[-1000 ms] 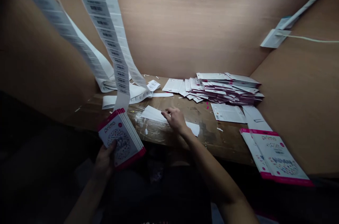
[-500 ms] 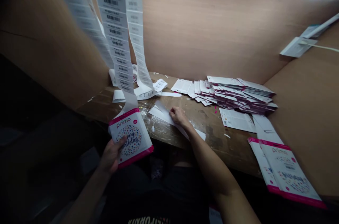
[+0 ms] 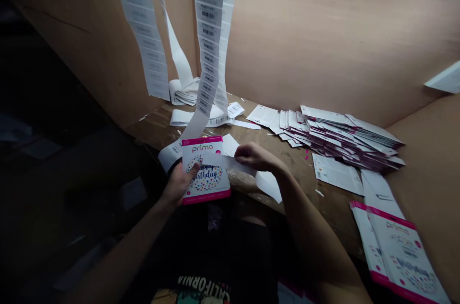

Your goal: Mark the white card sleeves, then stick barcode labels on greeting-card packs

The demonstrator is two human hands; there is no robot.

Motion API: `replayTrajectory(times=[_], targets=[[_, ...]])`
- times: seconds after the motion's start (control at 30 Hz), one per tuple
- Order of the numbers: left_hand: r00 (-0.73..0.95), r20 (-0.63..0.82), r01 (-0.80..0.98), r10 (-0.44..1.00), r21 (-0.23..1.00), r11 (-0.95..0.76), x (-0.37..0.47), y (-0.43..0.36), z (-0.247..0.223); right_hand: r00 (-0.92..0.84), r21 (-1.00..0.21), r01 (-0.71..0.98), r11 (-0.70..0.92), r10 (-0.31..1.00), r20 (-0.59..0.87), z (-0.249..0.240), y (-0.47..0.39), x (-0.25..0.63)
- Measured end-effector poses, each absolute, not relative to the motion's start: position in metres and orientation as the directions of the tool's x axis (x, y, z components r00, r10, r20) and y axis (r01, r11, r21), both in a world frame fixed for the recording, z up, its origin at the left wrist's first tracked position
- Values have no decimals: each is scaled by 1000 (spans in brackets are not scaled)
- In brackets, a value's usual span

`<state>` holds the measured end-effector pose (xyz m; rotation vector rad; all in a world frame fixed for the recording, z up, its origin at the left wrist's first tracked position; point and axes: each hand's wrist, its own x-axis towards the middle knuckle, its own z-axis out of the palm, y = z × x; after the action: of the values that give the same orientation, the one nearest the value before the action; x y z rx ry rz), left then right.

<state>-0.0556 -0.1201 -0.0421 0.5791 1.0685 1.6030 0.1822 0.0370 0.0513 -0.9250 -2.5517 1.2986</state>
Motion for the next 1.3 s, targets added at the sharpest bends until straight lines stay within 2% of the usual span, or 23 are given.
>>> replayTrajectory(times=[0.2,0.33,0.43,0.6,0.83,1.0,1.07,1.13,1.2,1.23,1.3], targets=[[-282,-189,-510,940,860,20,-43,-127,-35,-819,-629,513,585,553,-154,71,34,171],[-329,-180,-468,927,884,6,-38,-129,-37,-790,-520,545,657,610,-57,68,23,172],[-377,-138,-423,916,905,-37,-37,-129,-40,-745,-507,577,640,667,-7,61,10,175],[-374,-89,-370,923,927,-60,-37,-130,-45,-689,-491,640,592,724,-25,55,0,180],[-387,-128,-397,913,917,-40,-27,-130,-47,-649,-427,693,580,760,-21,60,-2,185],[-381,-161,-383,910,924,4,-19,-131,-47,-659,-433,693,576,750,-57,59,1,186],[-404,-141,-349,904,937,-10,-18,-130,-48,-637,-409,698,587,771,20,56,-6,185],[-424,-127,-338,897,941,-27,-19,-130,-47,-528,-365,731,576,817,232,51,-20,182],[-455,-136,-340,880,940,-31,-20,-132,-44,-376,-378,750,542,821,430,42,-41,177],[-469,-143,-339,872,940,-28,-21,-133,-42,-326,-414,740,530,821,468,36,-51,174],[-484,-146,-331,863,943,-26,-21,-137,-37,-287,-522,687,505,849,445,23,-67,166]])
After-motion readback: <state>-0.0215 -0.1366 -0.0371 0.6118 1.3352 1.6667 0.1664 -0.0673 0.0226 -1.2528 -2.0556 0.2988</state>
